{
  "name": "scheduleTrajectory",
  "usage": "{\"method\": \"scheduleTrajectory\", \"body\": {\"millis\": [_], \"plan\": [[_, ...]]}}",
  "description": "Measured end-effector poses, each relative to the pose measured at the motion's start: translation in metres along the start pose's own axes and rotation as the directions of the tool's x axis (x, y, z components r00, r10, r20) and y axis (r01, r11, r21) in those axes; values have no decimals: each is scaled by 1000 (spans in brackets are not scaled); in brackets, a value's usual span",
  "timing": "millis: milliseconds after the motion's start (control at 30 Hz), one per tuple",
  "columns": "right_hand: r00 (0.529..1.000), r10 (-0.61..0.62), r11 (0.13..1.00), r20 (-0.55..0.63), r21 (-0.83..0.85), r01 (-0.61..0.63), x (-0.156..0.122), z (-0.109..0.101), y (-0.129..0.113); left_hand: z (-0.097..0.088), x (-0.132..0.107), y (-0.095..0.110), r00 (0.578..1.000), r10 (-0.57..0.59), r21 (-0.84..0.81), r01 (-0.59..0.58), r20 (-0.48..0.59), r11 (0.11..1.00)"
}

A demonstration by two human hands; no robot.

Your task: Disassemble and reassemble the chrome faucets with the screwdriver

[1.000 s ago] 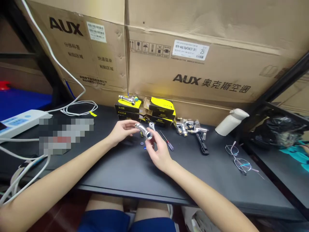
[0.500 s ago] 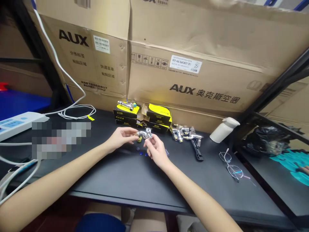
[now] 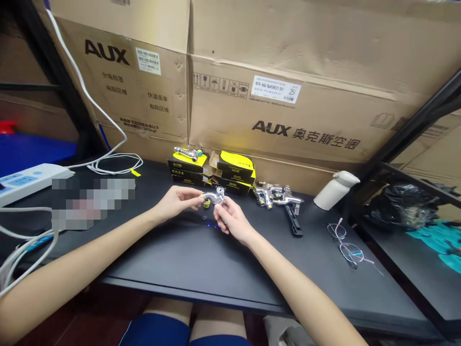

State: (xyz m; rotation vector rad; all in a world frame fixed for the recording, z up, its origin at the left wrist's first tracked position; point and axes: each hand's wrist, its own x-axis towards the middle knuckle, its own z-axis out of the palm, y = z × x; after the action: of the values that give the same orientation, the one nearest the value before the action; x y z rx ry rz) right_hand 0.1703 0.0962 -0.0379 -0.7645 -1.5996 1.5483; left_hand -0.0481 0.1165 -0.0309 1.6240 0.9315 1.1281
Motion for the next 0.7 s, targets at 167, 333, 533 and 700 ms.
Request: {"method": "scheduleTrajectory", "body": {"millis": [167,333,533,700], "plan": [[999,49,985,5,166,-49,-2,10,-1,-1,-4,-2,835,550,495,-470,-19,730],[993,116,943,24,312,-118,-4,15,-7,3,-4,-2,882,460,440,-375,-100,816],[998,68,971,-15,230,-63,-2,15,-2,14,-3,1,988,-141,-94,134,-70,987],[997,43,983,-72,180,-29,-2,17,-1,14,-3,5,979,-202,-204,192,-28,960]]}}
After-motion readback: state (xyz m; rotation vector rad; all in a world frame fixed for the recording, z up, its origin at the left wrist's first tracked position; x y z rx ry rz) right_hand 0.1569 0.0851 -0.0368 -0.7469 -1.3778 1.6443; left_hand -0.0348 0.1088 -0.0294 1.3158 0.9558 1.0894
